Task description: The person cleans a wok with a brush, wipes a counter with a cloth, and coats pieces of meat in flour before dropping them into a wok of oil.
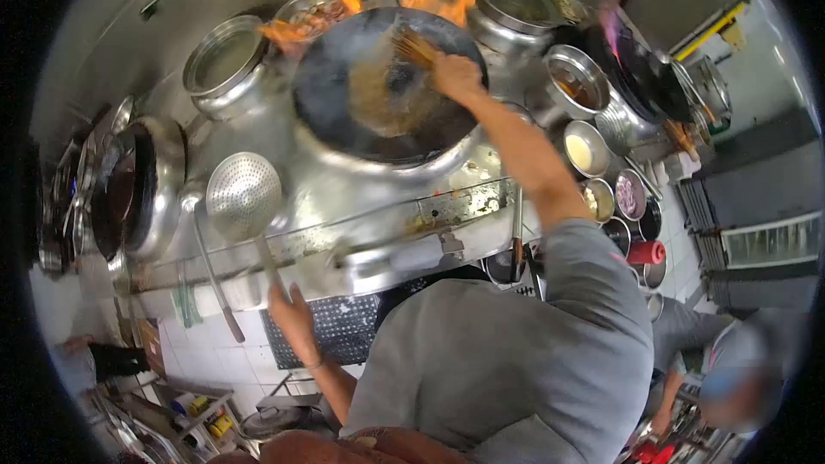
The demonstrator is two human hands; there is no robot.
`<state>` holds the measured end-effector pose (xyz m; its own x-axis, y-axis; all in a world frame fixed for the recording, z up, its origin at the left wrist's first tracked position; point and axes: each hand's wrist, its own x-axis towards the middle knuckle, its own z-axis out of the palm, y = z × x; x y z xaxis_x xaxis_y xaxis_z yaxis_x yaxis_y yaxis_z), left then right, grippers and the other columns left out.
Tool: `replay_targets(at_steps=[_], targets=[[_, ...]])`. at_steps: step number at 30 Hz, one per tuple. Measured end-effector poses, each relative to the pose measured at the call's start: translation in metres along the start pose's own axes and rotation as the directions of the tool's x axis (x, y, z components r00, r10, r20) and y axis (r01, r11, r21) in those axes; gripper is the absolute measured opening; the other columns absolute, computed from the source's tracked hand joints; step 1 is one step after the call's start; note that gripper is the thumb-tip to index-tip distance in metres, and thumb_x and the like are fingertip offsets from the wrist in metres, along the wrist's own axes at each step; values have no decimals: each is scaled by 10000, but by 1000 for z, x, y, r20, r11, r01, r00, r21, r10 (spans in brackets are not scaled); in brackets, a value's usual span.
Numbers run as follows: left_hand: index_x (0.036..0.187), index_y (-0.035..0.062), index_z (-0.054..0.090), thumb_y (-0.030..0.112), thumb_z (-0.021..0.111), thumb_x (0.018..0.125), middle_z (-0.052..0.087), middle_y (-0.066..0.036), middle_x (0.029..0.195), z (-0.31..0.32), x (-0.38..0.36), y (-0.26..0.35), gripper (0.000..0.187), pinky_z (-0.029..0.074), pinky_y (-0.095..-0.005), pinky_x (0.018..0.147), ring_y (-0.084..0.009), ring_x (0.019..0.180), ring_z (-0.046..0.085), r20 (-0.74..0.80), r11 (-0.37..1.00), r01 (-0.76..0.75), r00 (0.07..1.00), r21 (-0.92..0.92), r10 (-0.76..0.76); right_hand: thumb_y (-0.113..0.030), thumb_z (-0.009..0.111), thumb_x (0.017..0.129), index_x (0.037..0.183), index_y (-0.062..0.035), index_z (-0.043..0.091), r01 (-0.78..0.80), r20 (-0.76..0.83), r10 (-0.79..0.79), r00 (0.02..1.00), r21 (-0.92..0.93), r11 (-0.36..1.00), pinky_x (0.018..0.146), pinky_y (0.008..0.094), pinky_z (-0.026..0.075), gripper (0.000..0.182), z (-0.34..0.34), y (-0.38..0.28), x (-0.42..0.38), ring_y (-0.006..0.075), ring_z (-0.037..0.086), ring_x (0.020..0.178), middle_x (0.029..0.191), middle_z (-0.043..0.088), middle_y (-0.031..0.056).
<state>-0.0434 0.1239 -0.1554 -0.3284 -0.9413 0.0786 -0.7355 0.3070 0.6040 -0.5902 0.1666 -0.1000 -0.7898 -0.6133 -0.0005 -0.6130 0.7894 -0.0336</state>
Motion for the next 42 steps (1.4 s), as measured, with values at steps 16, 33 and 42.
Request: replay_targets(at_steps=[16, 33, 42], targets=[[1106, -25, 665, -110, 515, 778, 667, -208, 1052, 58, -6, 128, 370, 485, -409, 888, -367, 992, 625, 77, 814, -275, 929, -512, 362, -216, 629, 813, 1058, -36, 707, 254, 241, -171, 955, -375, 891, 810, 430, 573, 314, -71, 65, -82, 317, 707, 956, 1024, 720, 158], [729, 70, 731, 350, 619, 866, 700, -187, 747, 207, 82, 233, 331, 552, -473, 657, -355, 683, 696, 316, 706, -708, 675, 23, 667, -408, 606, 838, 1183, -203, 684, 266, 106, -269, 957, 49, 963, 919, 481, 519, 409, -34, -53, 10, 359, 660, 1057, 1112, 693, 181], [768, 66, 749, 374, 600, 873, 711, -195, 791, 184, 78, 245, 358, 554, -463, 703, -346, 763, 710, 378, 741, -671, 695, 33, 612, -368, 512, 951, 1411, -110, 440, 172, -601, -84, 795, 90, 981, 867, 535, 509, 532, -23, -54, 104, 447, 631, 1041, 1077, 647, 304]])
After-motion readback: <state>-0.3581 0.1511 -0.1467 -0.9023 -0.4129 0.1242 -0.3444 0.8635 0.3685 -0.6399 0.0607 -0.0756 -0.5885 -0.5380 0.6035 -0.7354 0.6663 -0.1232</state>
